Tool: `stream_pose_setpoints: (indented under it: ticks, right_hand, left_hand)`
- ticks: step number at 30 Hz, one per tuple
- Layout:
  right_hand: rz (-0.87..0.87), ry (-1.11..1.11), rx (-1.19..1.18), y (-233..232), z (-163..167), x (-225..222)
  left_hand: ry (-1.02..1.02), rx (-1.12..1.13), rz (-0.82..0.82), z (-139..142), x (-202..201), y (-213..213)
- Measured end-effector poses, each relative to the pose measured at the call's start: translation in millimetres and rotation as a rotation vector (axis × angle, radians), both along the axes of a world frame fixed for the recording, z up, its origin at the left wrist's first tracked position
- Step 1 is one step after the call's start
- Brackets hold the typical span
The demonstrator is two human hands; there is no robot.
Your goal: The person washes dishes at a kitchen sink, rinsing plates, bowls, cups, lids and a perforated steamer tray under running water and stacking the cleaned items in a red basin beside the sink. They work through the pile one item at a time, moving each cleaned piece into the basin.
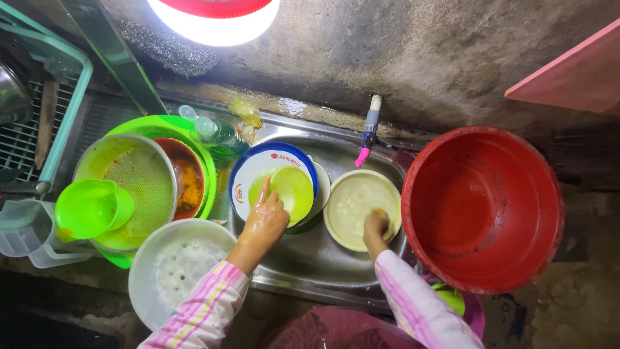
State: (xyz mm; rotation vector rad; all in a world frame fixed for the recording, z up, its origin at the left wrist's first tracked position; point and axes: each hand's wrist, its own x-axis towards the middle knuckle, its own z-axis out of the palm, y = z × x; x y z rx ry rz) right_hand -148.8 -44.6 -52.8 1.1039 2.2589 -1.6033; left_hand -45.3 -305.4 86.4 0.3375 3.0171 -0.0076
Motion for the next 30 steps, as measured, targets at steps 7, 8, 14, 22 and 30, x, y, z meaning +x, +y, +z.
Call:
stream_pose_setpoints:
  ticks: [7,8,14,22,30]
  right_hand:
    - [0.598,-0.510,-1.214,-33,9,2]
    - [0.874,-0.211,-0.857,-34,16,1]
    - [1.217,0.373,0.297,-6,53,-2]
    - [0.868,1.022,0.510,-11,133,-37]
    - [1.102,0.405,0.997,-16,134,-132]
  left_hand:
    - [0.025,0.064,-0.012,-7,-5,2]
    - [0.010,0.079,0.000,-9,-4,0]
    - [-0.061,0.777,0.423,-37,-6,-44]
    - [-0.363,2.160,1.206,-96,3,-52]
    - [-0.088,1.207,0.208,-96,-47,112]
